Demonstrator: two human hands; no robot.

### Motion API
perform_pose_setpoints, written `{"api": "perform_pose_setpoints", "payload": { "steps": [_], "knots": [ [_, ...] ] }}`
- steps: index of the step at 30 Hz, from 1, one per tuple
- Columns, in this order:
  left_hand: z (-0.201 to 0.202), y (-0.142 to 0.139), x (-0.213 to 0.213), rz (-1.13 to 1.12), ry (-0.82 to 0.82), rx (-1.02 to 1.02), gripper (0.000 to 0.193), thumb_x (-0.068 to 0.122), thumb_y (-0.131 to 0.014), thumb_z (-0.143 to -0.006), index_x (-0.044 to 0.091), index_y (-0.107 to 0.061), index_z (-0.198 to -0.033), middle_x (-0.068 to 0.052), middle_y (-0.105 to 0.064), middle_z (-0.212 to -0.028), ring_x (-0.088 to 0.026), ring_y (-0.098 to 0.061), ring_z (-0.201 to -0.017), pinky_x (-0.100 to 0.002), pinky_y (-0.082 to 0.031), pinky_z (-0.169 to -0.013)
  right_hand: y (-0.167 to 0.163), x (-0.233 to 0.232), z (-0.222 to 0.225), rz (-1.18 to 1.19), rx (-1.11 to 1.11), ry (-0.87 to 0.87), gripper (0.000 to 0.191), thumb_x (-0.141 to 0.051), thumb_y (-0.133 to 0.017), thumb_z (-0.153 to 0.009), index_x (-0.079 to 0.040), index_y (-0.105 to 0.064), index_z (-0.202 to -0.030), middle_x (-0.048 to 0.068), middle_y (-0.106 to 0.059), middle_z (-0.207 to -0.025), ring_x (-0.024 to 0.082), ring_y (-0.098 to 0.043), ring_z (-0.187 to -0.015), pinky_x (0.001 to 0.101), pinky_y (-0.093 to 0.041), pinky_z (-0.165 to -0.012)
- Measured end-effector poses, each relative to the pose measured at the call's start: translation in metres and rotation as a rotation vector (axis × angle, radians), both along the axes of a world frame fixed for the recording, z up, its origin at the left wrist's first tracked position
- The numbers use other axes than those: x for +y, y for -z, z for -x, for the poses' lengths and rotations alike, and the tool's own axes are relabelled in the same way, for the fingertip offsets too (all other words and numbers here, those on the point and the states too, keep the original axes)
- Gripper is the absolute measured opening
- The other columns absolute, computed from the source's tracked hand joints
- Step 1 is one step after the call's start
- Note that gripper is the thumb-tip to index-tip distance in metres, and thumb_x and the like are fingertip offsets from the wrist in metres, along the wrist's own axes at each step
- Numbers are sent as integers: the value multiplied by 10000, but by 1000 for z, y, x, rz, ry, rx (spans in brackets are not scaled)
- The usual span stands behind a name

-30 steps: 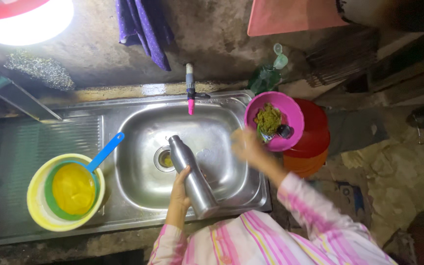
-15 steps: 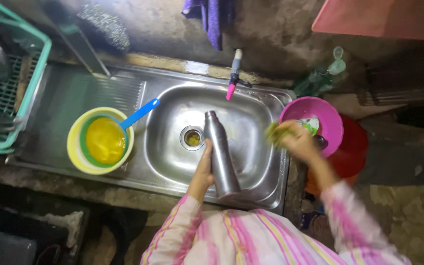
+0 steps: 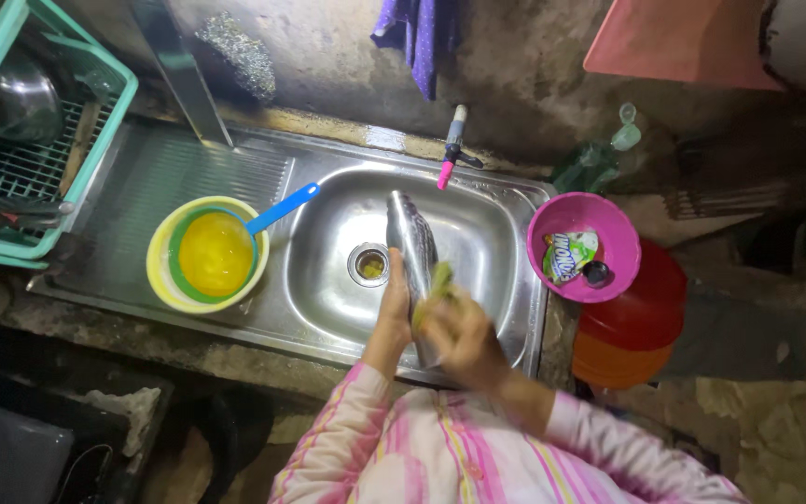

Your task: The person holds a strainer in a pot of yellow soup on the stove, then carries the strainer to the sink and shakes the liquid into a bowl. They rinse the strainer and bowl, place a plate on the table, and then scrub and rinse a stainless steel thermos flask and its cap at the sink.

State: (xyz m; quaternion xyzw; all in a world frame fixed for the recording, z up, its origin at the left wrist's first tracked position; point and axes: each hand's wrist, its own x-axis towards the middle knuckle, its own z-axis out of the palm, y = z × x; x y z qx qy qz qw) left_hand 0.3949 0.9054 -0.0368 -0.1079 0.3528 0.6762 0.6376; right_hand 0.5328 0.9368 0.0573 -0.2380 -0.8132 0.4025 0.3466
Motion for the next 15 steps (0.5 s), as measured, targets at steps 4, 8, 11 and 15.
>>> {"api": "perform_pose_setpoints", "payload": {
  "steps": [4,8,11,15],
  "knots": [
    [-17,10,-12,-86,55,124,685,739,-516,-960,112,-587,-1228,-68,-657,-917,-210,-676,-746,-385,-594,-655,-39,15,26,-344,-63,61,191,-217,-692,-923,-103,-699,-1077,185,-676,-1193,321,-652,-1103,376,-531,-964],
    [-29,-3,-17,-118,72,-22,836,827,-426,-929,61,-558,-1237,-113,-649,-871,-241,-680,-685,-401,-607,-604,-46,41,42,569,-58,243,294,-244,-647,-943,-139,-687,-1215,136,-742,-1147,304,-737,-1055,386,-573,-910],
    [-7,-21,-27,-18,36,44,813,771,-409,-908,67,-565,-1284,-140,-699,-948,-252,-735,-754,-391,-625,-659,-42,-22,5,264,-202,25,289,-220,-682,-924,-129,-712,-1196,197,-669,-1162,346,-682,-1109,421,-545,-965],
    [-15,-37,-28,-84,-53,110,658,621,-504,-980,169,-542,-1458,-44,-736,-1193,-172,-769,-1015,-312,-639,-844,-43,-18,19,-523,-188,78,424,-202,-761,-796,-106,-687,-1202,259,-539,-1380,542,-526,-1217,511,-466,-1010]
  ]
}}
